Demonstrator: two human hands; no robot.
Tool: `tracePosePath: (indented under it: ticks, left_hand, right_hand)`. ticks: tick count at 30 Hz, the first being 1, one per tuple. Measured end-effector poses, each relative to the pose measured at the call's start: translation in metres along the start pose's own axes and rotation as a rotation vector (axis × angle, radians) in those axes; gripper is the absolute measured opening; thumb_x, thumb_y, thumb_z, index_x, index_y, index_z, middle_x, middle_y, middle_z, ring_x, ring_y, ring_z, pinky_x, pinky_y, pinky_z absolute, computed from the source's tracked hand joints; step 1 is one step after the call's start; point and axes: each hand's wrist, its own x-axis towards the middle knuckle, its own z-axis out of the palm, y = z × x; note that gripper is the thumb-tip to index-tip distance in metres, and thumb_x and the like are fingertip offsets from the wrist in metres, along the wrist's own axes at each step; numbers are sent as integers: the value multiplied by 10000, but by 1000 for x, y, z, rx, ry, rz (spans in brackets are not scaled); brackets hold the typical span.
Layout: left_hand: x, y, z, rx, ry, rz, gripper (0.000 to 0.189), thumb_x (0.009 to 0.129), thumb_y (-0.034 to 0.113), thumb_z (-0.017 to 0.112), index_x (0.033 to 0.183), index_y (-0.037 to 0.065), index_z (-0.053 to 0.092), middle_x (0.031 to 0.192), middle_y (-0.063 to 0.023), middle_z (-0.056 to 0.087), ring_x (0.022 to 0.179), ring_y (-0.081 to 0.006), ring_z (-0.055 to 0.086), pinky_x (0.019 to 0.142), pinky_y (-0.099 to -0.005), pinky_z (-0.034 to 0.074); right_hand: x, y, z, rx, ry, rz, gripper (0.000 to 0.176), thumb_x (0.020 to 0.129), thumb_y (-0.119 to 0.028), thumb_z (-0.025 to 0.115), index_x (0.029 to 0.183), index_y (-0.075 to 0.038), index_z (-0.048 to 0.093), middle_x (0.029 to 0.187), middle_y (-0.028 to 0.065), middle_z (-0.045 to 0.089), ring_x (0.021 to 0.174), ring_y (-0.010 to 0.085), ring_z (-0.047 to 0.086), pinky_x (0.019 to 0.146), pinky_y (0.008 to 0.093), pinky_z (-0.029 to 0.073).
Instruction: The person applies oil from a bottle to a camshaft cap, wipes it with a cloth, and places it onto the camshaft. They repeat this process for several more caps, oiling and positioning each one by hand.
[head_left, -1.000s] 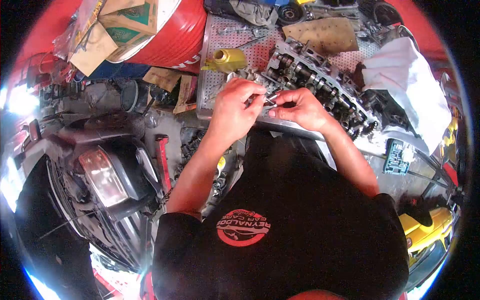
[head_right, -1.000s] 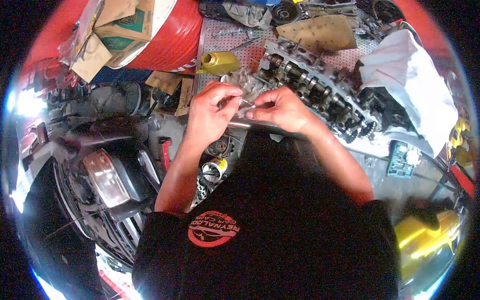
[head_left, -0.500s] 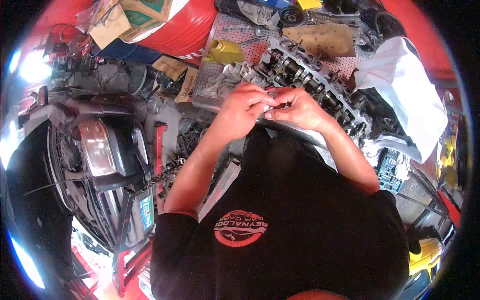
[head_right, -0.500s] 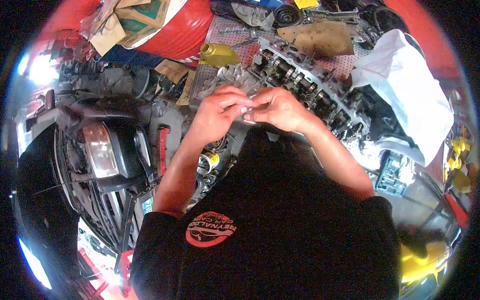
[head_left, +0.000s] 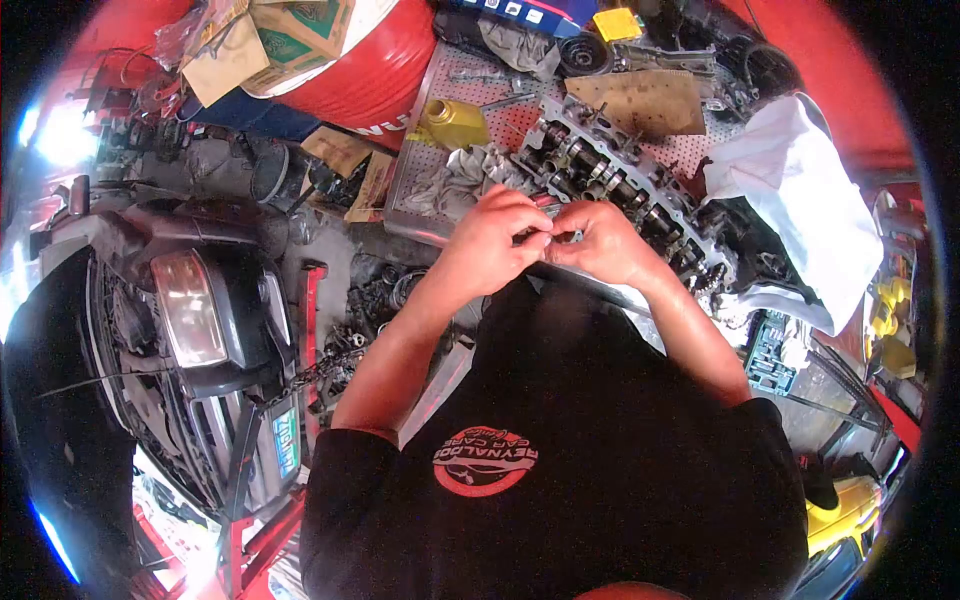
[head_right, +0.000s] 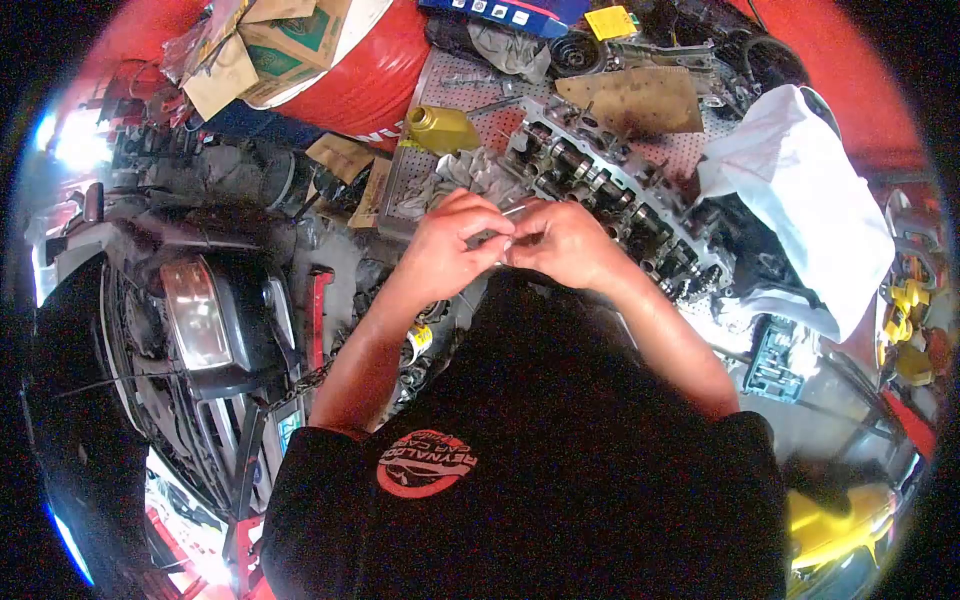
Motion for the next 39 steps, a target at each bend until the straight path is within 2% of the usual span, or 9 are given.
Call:
tracePosePath:
  ticks: [2,9,11,14,22,31,34,37,39]
  left_hand:
    - [3,-9,-5,-55,-59,-17,131,781,58,739,904,33,703,915,-91,690,912,-281,640,840,-379,510]
    - [15,-52,-26,-180,-213,-31,109,778,31,729,882,34,695,891,-94,682,901,-271,658,803,-371,528]
    - [21,-58,-36,-226,-281,-70,72,814,10,716,875,30,684,852,-67,671,787,-174,665,717,-311,533]
    - [29,-83,-42,-523,-433,-296,112,859,-51,679,949,15,670,869,8,649,783,-64,608,714,-233,510]
    - [53,-127,-69,-961,-445,-383,181,896,34,684,1072,-4,668,928,-7,666,798,-80,601,730,-247,506]
    - [54,-141,-75,-820,-633,-336,199,920,58,661,1112,22,694,1024,-8,683,835,-74,586,770,-248,479]
    - [49,-141,-67,-904,-586,-205,187,936,82,651,1110,29,696,1010,-12,684,811,-67,574,733,-237,465]
    - [48,-141,-71,-904,-618,-250,161,935,94,662,1080,26,678,979,-20,684,788,-74,573,697,-239,456]
    - [42,-151,-65,-1027,-534,-342,142,946,85,637,1073,22,649,971,-46,679,785,-97,580,680,-248,453]
  right_hand:
    - [4,3,5,-128,3,46,227,767,-180,775,930,-25,743,825,185,685,748,310,676,728,377,526]
    - [28,5,23,32,38,153,253,782,-196,809,951,-19,746,843,152,723,748,200,679,734,350,523]
    - [35,4,24,62,12,226,257,792,-198,811,967,-20,748,822,138,726,740,157,659,738,338,522]
    - [45,-13,22,42,12,292,258,807,-190,802,979,-6,744,796,123,722,715,141,636,739,329,522]
    - [62,-44,27,96,132,394,226,846,-184,767,965,6,739,879,90,718,799,134,636,783,310,510]
    - [65,-39,44,169,300,493,205,882,-205,742,973,-21,749,765,63,691,702,85,583,678,299,481]
    - [64,-43,47,206,315,479,232,894,-228,736,984,-15,750,760,44,699,699,82,594,668,284,484]
    - [64,-43,54,246,341,475,247,902,-234,729,986,-3,748,777,36,704,711,82,606,675,266,484]
    - [64,-42,58,305,398,503,244,908,-236,722,974,-3,746,786,34,707,712,83,610,677,254,480]
